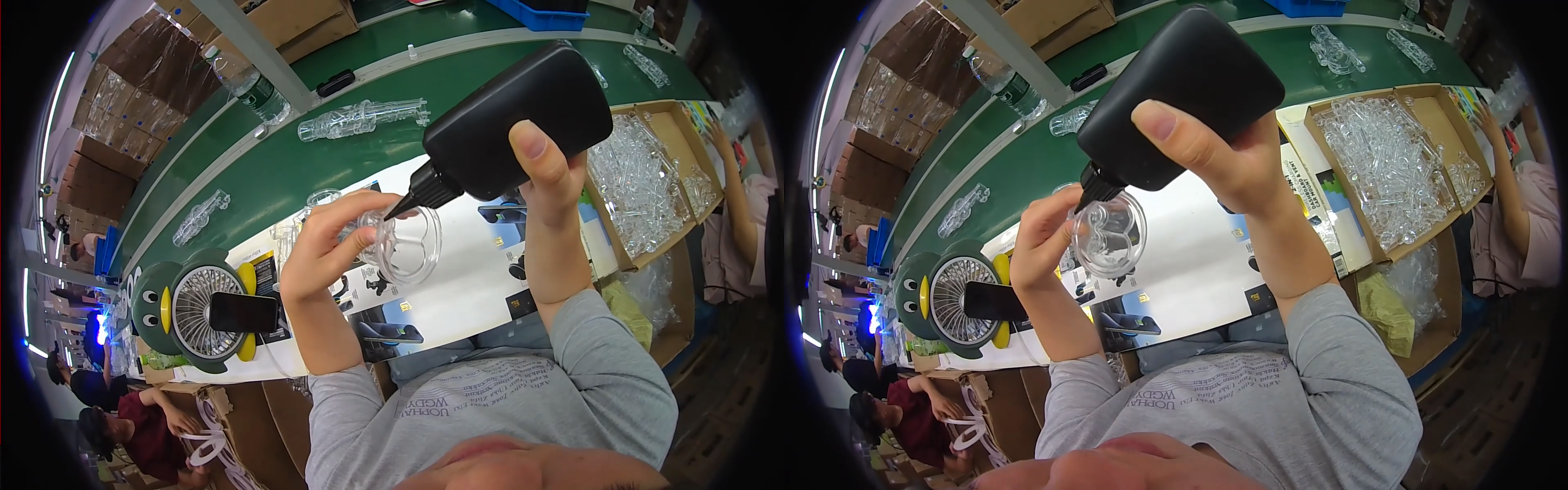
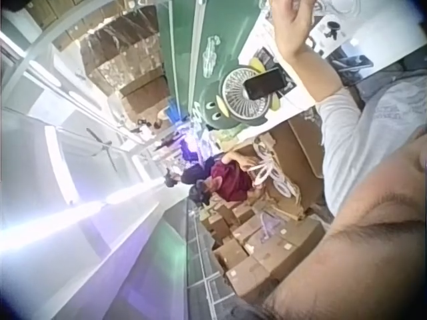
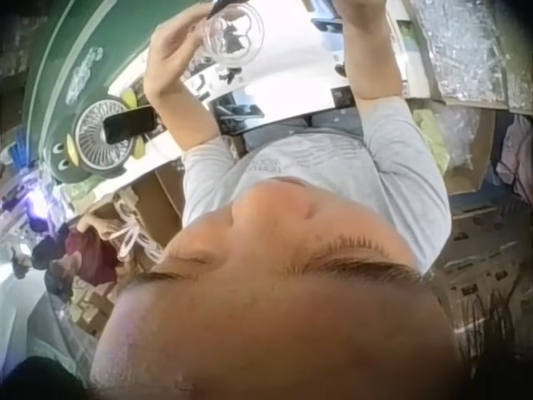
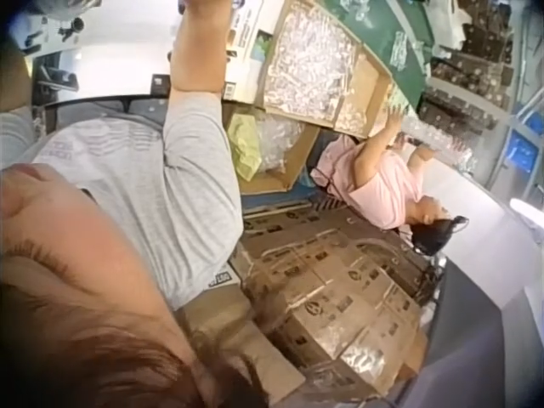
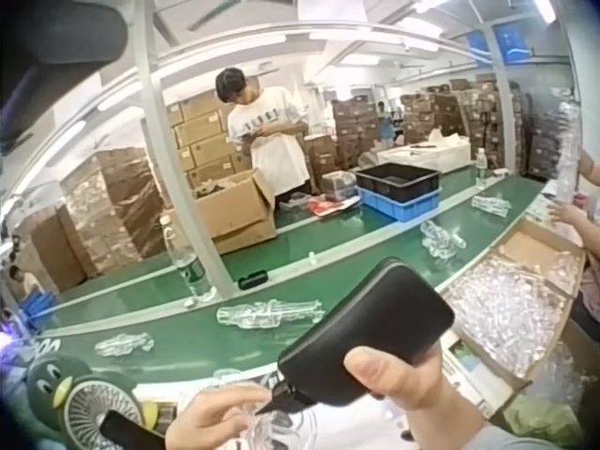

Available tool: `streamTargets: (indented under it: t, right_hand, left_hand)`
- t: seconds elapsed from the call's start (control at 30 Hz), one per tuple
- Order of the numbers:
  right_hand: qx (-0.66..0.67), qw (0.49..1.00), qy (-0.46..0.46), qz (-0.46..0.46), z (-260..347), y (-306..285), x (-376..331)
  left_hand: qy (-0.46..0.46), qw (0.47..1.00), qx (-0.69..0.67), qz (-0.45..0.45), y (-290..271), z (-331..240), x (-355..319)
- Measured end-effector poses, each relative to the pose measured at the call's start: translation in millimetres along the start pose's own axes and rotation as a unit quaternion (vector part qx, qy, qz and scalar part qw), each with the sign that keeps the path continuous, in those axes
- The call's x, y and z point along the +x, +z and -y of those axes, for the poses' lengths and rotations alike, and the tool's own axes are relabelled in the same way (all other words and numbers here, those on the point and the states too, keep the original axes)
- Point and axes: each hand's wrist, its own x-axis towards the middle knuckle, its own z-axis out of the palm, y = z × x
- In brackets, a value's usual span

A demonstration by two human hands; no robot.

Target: Applying liquid from a squeeze bottle to plastic lids and assembling them onto plastic containers at a production workstation.

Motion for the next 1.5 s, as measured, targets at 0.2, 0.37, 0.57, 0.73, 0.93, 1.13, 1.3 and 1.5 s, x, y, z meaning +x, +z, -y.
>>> streamTargets:
  t: [0.2, 0.37, 0.57, 0.73, 0.93, 1.13, 1.3, 1.5]
  right_hand:
    - [-0.054, 0.991, -0.117, -0.033, -11, -3, 7]
    - [-0.294, 0.955, -0.006, 0.039, -22, -23, 24]
    - [-0.61, 0.746, -0.071, 0.258, -90, -72, -14]
    - [-0.671, 0.642, 0.001, 0.37, -113, -119, -47]
    - [-0.704, 0.603, 0.114, 0.359, -91, -111, -49]
    - [-0.303, 0.878, 0.212, 0.303, -45, -40, -33]
    - [-0.287, 0.868, 0.187, 0.359, -37, -25, -32]
    - [-0.321, 0.892, 0.274, 0.164, -58, -81, -6]
  left_hand:
    - [-0.016, 0.986, -0.06, -0.153, -20, 2, 0]
    - [0.019, 0.938, -0.028, -0.344, -48, 5, -11]
    - [0.078, 0.907, -0.097, -0.402, -51, 1, -16]
    - [0.079, 0.925, -0.101, -0.359, -43, 0, -11]
    - [0.033, 0.939, -0.091, -0.331, -18, -3, 2]
    - [0.017, 0.952, -0.12, -0.28, 18, 3, 17]
    - [0.014, 0.962, -0.172, -0.211, 39, 8, 18]
    - [0.039, 0.963, -0.022, -0.265, 28, 0, 22]
